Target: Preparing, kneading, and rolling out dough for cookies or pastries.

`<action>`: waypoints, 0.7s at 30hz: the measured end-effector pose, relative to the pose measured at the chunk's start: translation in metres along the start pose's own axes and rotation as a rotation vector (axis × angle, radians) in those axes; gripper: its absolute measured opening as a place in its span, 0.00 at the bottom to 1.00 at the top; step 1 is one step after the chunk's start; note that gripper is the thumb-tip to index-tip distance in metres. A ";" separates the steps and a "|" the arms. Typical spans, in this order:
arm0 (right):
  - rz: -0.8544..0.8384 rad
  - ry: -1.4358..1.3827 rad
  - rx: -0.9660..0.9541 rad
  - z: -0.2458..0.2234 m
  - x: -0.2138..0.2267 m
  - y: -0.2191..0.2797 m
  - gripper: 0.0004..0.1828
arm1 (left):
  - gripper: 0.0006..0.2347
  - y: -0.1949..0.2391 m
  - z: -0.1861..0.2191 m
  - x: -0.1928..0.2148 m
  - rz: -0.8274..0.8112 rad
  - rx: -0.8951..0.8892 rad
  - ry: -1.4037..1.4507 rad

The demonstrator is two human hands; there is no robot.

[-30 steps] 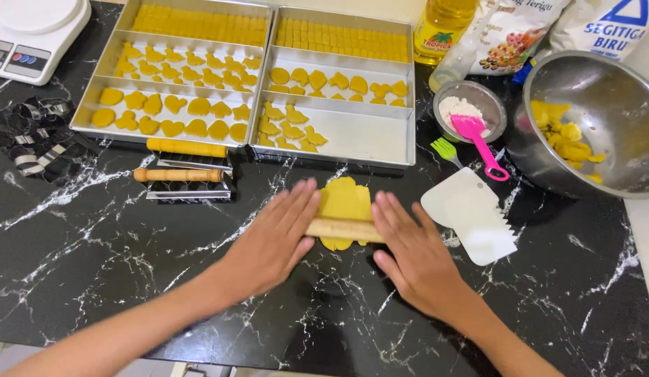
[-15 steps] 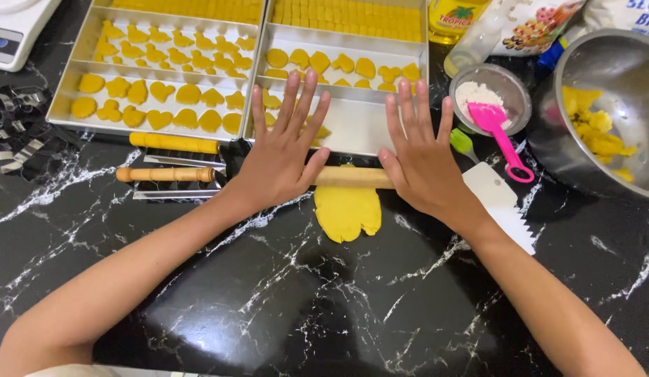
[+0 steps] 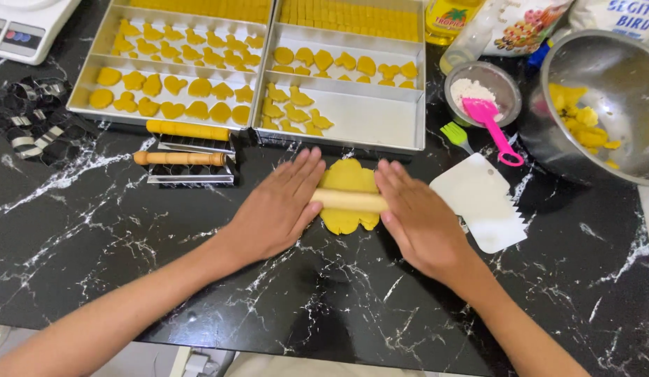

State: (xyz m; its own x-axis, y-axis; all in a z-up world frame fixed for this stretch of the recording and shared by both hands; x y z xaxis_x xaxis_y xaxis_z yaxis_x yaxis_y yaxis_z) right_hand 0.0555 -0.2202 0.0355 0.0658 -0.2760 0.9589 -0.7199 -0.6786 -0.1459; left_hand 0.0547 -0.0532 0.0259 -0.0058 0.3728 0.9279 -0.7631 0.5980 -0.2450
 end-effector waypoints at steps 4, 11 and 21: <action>0.031 -0.104 -0.018 -0.023 0.014 0.019 0.33 | 0.23 0.017 0.018 0.003 -0.029 0.072 0.075; -0.044 0.001 0.003 -0.039 0.002 0.047 0.36 | 0.27 0.037 0.051 0.006 -0.045 0.035 -0.121; -0.018 0.113 0.052 0.025 0.002 -0.022 0.37 | 0.29 -0.029 -0.019 0.007 0.052 -0.027 0.046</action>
Point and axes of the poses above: each hand's wrist, its own y-axis away from the middle knuckle, its own x-axis out of the back of the hand, z = x × y, the point moved 10 cm from there along -y, towards the middle knuckle, and after that the axes turned 5 degrees about -z, right-handed, at the moved point
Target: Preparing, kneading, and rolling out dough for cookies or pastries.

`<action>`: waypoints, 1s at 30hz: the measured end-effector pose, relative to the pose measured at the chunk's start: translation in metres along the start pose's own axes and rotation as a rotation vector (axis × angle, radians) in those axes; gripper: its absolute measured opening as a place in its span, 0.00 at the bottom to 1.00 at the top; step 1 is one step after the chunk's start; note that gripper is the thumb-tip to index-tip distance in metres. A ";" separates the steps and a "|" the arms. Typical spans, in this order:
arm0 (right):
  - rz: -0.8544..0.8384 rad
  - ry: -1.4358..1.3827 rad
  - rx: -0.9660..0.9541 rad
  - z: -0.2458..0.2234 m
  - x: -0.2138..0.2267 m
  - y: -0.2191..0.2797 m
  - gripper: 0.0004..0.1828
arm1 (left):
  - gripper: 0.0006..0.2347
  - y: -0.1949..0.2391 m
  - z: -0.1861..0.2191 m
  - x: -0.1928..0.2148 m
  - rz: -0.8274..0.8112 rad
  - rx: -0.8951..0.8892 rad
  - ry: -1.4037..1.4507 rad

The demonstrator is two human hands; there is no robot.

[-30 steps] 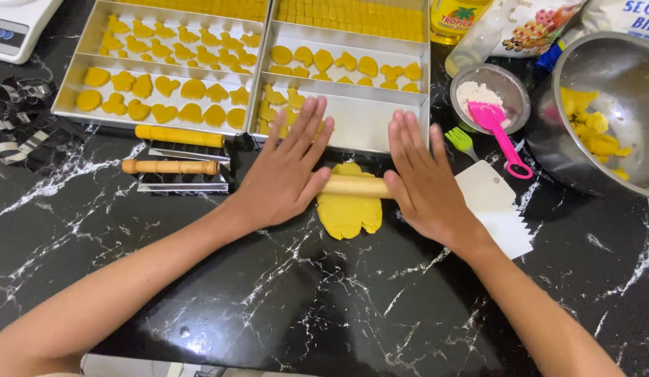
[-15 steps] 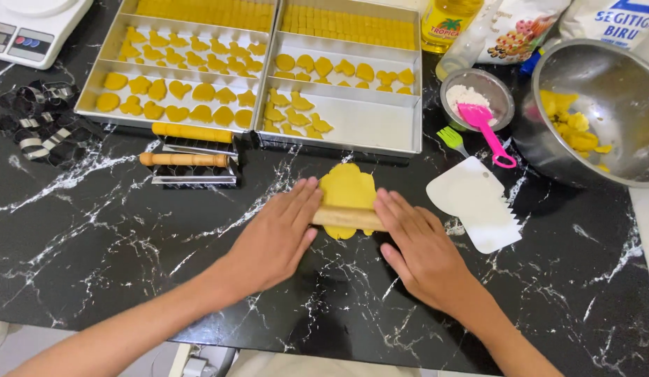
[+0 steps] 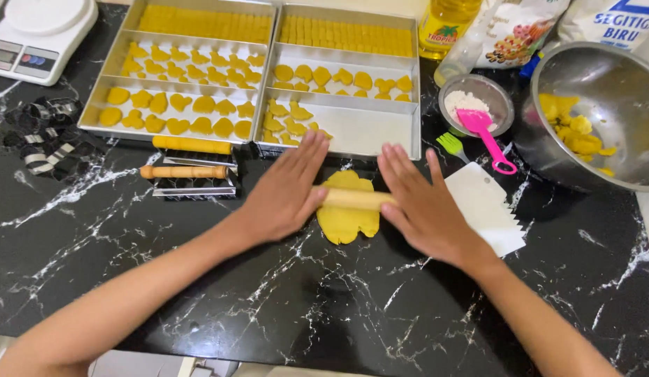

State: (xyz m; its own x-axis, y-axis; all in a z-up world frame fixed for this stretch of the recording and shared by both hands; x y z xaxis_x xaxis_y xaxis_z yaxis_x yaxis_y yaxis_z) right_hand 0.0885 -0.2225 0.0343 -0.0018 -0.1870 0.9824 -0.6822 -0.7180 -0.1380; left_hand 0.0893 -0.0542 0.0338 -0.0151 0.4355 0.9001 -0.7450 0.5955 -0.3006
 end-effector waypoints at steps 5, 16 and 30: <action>0.041 -0.062 0.022 0.026 0.004 -0.024 0.35 | 0.28 -0.035 -0.018 0.009 0.041 -0.020 -0.093; 0.033 0.007 -0.011 0.007 0.004 -0.011 0.28 | 0.27 -0.012 -0.009 0.003 -0.018 0.006 -0.061; 0.016 -0.184 0.074 -0.054 0.022 0.048 0.35 | 0.24 0.057 0.046 0.001 -0.062 0.031 -0.063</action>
Point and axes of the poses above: each hand's wrist, its own y-axis away from the middle knuckle, its own x-axis out of the back of the hand, z = x × y, the point moved 10 cm from there along -y, towards the middle knuckle, and after that the axes turned 5 degrees about -z, right-handed, at the moved point
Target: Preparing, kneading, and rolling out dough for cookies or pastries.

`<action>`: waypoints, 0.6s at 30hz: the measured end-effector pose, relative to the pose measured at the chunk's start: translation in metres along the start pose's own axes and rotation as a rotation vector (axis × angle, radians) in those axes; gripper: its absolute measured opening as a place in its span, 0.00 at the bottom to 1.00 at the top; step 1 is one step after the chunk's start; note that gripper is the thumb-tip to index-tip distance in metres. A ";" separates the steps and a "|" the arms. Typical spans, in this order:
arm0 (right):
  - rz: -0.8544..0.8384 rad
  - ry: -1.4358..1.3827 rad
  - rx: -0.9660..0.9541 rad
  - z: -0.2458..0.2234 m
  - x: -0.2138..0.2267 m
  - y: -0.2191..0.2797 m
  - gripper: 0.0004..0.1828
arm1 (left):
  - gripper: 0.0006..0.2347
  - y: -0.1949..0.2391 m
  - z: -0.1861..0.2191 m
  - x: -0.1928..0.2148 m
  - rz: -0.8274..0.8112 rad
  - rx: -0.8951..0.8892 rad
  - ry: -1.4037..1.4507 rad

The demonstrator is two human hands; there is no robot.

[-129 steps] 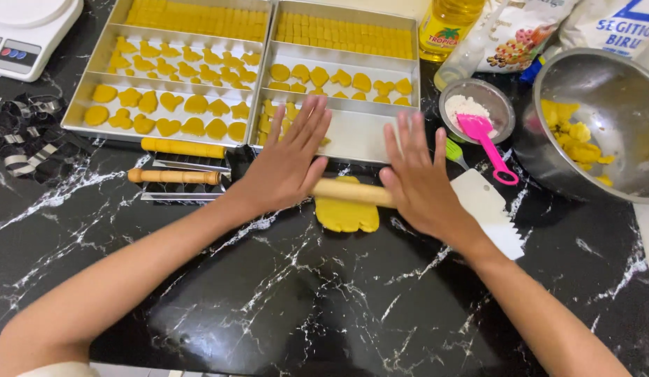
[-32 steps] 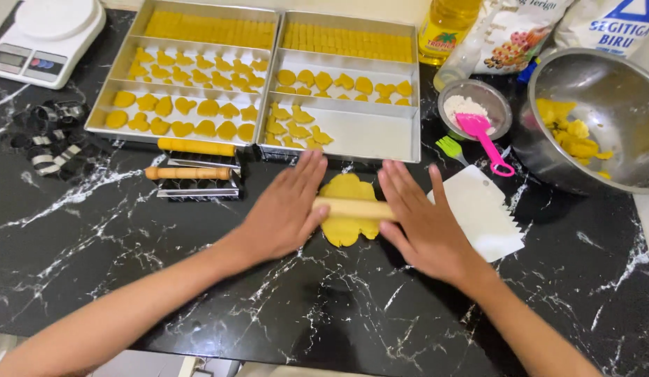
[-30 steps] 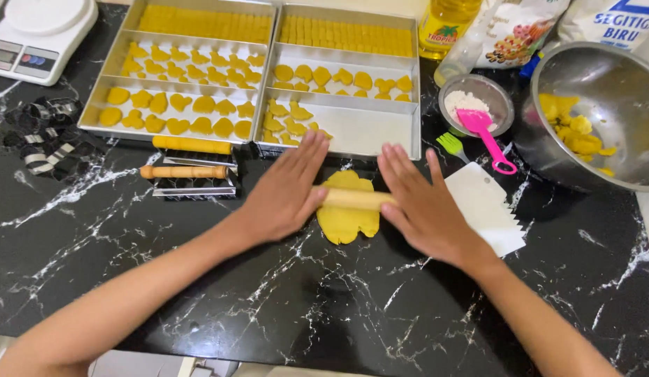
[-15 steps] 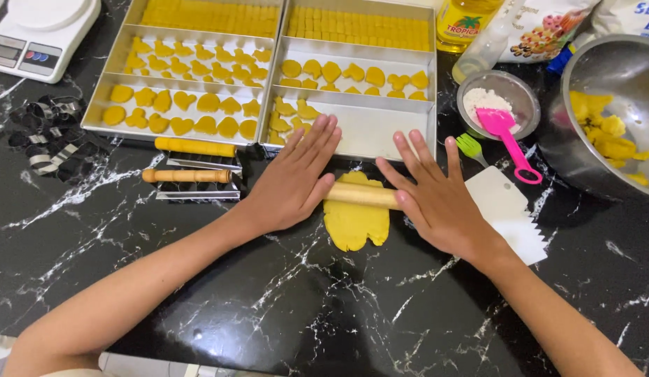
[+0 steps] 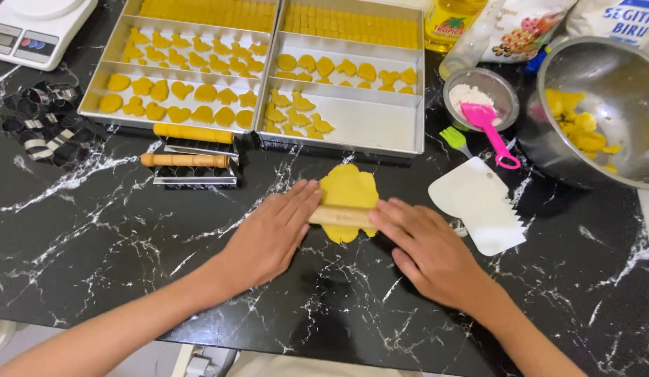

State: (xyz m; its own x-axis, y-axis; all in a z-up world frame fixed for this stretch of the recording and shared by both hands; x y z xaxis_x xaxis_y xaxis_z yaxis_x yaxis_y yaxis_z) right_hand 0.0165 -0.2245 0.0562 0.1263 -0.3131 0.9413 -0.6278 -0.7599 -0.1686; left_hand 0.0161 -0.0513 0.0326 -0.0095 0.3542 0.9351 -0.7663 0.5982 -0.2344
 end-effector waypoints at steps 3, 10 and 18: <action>-0.013 -0.009 -0.021 -0.004 -0.007 0.012 0.34 | 0.25 0.007 0.015 0.006 0.032 -0.013 -0.062; 0.015 0.184 -0.030 0.011 -0.003 -0.012 0.34 | 0.25 -0.021 -0.009 0.009 0.063 -0.079 -0.035; 0.095 0.286 -0.025 0.062 0.003 -0.054 0.40 | 0.25 -0.068 -0.057 0.005 0.087 -0.049 0.012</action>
Point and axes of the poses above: each hand's wrist, its own y-axis away from the middle knuckle, its own x-axis out of the back of the hand, z = x × y, the point moved 10 cm from there along -y, towards the middle knuckle, and after that the axes turned 5 degrees about -z, right-handed, at the moved point
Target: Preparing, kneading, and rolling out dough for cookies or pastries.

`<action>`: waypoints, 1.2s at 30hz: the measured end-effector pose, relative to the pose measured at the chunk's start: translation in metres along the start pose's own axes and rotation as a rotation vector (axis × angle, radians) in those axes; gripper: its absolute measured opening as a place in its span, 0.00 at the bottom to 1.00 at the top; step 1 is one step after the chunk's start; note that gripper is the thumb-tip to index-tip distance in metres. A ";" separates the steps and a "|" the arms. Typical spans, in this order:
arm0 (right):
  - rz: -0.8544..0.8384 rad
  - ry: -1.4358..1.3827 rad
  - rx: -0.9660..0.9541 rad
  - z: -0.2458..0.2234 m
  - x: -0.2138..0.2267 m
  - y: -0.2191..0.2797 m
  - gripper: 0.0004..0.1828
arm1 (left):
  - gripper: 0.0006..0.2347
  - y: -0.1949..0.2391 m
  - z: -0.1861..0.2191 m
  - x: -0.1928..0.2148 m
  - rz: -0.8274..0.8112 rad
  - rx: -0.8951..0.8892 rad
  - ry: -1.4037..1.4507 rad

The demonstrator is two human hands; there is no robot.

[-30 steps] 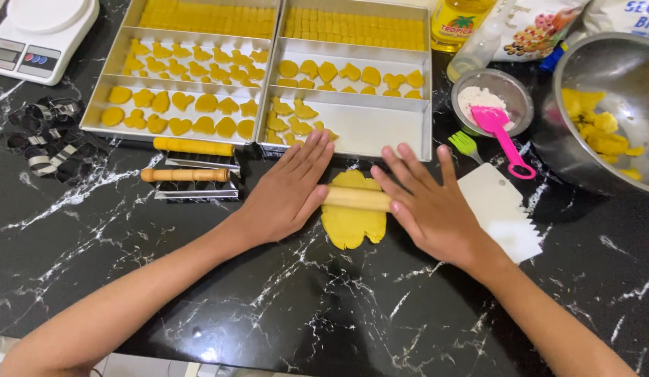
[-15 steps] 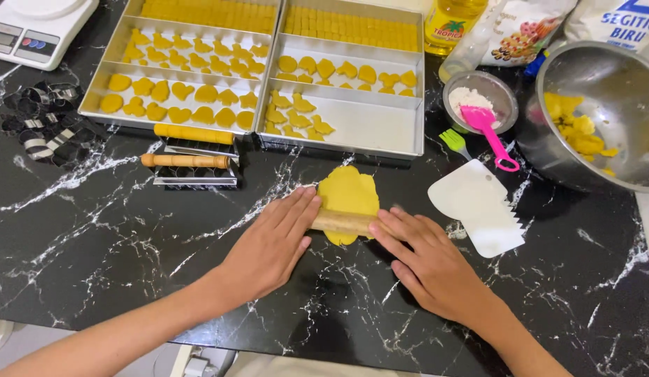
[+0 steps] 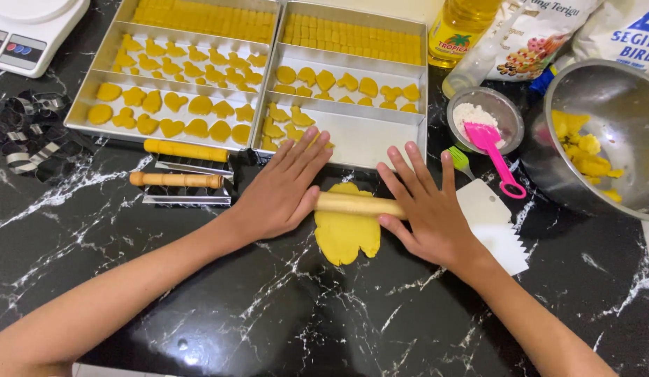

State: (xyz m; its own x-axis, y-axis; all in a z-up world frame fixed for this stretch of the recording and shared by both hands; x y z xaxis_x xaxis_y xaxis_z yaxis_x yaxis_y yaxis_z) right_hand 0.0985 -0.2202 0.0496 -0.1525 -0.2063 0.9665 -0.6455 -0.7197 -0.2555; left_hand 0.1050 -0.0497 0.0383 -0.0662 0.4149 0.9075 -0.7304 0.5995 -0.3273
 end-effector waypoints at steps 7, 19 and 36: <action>0.088 -0.063 0.046 0.008 -0.005 0.009 0.27 | 0.26 0.000 -0.010 -0.005 -0.006 0.024 -0.068; 0.233 -0.406 -0.439 0.066 -0.010 0.031 0.17 | 0.34 0.017 0.014 0.022 0.324 -0.201 -0.082; 0.282 -1.672 -1.010 0.103 -0.088 0.055 0.18 | 0.16 0.003 0.028 -0.011 -0.092 -0.264 -0.015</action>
State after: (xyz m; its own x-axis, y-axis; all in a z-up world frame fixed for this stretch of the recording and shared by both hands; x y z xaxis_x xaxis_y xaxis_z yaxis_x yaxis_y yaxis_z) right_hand 0.1533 -0.3096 -0.0517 0.0367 -0.9725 -0.2299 -0.9423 -0.1103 0.3160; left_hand 0.0842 -0.0716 0.0348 -0.0197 0.3412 0.9398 -0.5315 0.7926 -0.2989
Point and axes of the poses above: each hand's wrist, its own y-axis away from the middle knuckle, its own x-axis out of the back of the hand, z = x × y, the point moved 10 cm from there along -y, towards the middle knuckle, and after that the axes turned 5 degrees about -z, right-handed, at the moved point
